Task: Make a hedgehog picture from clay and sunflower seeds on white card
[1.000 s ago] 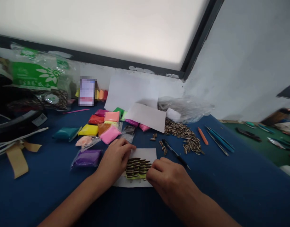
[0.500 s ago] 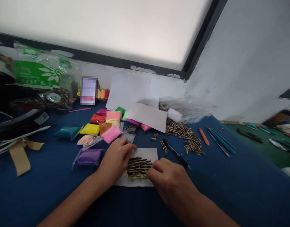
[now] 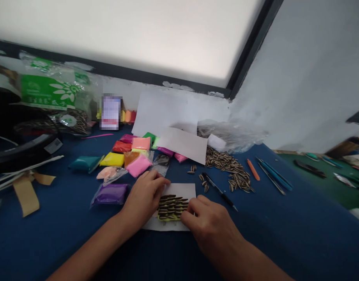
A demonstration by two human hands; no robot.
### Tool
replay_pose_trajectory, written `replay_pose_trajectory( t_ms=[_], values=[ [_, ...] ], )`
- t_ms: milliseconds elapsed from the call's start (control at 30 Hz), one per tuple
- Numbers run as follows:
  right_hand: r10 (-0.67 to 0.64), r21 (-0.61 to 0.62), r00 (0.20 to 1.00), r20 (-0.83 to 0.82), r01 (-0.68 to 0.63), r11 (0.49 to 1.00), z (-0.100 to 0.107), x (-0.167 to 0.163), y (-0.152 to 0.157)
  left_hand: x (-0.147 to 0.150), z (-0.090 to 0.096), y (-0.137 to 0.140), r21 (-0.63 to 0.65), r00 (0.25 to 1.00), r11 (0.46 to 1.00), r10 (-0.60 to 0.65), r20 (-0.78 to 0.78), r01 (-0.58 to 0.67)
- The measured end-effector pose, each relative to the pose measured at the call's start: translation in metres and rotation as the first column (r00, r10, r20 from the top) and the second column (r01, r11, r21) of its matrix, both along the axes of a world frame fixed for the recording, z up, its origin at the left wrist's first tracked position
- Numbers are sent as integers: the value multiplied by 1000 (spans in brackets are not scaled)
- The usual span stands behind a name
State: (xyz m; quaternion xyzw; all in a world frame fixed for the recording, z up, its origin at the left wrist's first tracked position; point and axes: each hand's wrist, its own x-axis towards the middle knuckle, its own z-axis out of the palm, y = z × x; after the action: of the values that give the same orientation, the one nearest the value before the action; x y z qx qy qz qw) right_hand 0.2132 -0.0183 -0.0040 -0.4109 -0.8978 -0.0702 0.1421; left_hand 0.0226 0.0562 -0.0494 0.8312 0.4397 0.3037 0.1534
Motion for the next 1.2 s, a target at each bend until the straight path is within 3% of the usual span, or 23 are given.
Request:
replay_pose_trajectory(
  t_ms=[500, 833, 933, 1200],
  values=[
    [11, 34, 1000, 9, -12, 999, 0, -7, -2, 0, 0, 0, 18, 1000, 1000, 4, -13, -4],
    [-176, -72, 984, 10, 176, 982, 26, 16, 5, -1, 2, 0, -2, 1000, 1000, 7, -28, -7],
    [-175, -31, 985, 13, 175, 984, 25, 16, 5, -1, 1, 0, -16, 1000, 1000, 2, -14, -2],
    [-24, 134, 999, -36, 29, 991, 14, -1, -10, -1, -1, -1, -24, 1000, 1000, 1, 18, 0]
  ],
)
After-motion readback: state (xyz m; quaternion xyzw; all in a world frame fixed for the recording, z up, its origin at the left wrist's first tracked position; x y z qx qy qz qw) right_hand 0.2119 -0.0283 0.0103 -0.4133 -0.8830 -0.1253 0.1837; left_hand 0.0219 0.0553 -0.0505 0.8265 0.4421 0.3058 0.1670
